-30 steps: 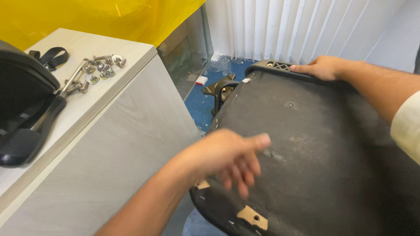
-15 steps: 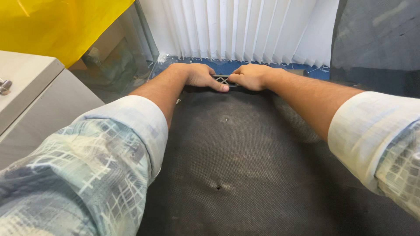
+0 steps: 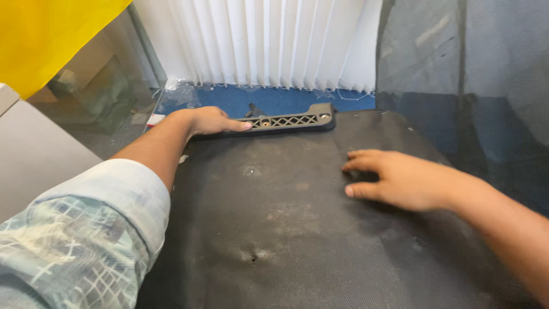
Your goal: The person assembles a chair by attaching a black plastic frame to a black seat cushion. They align the frame with the seat, insert screws into the mounting holes, and use a screwdriver to tighten the screws, securing the frame to the seat.
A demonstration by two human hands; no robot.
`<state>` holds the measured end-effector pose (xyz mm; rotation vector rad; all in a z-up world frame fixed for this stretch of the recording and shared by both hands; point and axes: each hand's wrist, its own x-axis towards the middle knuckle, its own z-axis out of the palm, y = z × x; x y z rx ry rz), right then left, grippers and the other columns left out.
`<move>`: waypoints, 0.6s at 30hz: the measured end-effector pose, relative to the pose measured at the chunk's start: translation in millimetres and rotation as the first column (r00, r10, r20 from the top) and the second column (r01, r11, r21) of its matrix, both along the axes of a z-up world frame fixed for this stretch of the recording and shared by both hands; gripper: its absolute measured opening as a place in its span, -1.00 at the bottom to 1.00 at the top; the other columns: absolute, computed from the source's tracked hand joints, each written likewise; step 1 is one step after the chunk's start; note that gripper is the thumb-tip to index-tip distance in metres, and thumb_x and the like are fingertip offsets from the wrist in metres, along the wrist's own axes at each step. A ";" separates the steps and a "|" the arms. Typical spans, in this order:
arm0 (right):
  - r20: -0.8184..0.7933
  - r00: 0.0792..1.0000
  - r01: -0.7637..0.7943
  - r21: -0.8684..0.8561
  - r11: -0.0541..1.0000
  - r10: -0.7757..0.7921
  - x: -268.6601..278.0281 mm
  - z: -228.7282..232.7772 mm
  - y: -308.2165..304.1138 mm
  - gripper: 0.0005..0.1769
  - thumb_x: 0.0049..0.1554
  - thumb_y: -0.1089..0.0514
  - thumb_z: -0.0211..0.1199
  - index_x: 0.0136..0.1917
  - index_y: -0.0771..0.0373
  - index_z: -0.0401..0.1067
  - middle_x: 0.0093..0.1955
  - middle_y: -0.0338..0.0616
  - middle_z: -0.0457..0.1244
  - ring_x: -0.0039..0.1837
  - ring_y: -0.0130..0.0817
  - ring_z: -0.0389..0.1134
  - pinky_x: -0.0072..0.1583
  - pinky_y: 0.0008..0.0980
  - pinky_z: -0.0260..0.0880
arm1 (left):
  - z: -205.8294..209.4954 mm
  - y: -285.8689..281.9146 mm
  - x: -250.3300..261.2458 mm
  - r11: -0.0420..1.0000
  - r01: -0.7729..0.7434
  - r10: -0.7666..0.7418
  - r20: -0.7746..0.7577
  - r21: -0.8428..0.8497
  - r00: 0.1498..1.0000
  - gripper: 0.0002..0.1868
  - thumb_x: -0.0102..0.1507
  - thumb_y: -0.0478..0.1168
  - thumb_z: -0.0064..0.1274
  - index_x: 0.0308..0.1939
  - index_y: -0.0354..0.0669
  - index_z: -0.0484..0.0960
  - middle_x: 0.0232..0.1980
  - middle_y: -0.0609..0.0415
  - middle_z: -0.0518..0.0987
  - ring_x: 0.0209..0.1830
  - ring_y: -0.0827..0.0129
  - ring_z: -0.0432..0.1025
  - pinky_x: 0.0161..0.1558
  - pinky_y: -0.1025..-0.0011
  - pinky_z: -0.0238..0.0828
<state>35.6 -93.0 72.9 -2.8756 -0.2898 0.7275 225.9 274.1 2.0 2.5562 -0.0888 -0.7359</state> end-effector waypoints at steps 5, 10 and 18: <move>0.209 0.898 0.422 -0.149 0.894 -0.389 -108.9 -12.7 -61.3 -0.09 0.04 -0.45 0.32 0.51 0.01 0.30 0.70 -0.12 -0.12 0.69 -0.13 -0.11 0.53 -0.14 0.05 | 16.3 -5.0 -26.1 0.995 -0.095 0.095 -0.122 0.007 0.988 0.07 -0.02 0.43 0.24 0.33 -0.31 0.58 0.44 -0.27 0.46 0.42 -0.10 0.37 0.38 0.01 0.25; 0.562 0.583 0.716 -0.015 0.698 -0.586 -175.6 -57.3 -140.7 0.25 -0.16 -0.46 0.43 0.55 0.31 0.15 0.60 0.29 -0.04 0.62 0.15 -0.04 0.49 0.01 0.09 | 22.3 -11.3 -47.4 0.967 -0.250 0.225 -0.314 -0.042 0.922 0.03 -0.05 0.42 0.17 0.40 -0.03 0.54 0.48 -0.15 0.46 0.47 -0.01 0.36 0.39 0.01 0.26; -0.544 -0.071 0.681 0.586 -0.439 -0.836 -233.7 -87.0 -189.5 -0.11 0.17 -0.22 0.27 0.52 0.44 0.19 0.42 0.45 0.17 0.39 0.18 0.24 0.39 0.22 0.16 | 10.4 2.8 -39.3 0.985 -0.172 0.169 -0.277 0.013 0.946 0.14 -0.03 0.48 0.20 0.44 -0.18 0.48 0.51 -0.23 0.41 0.51 -0.05 0.31 0.41 0.02 0.23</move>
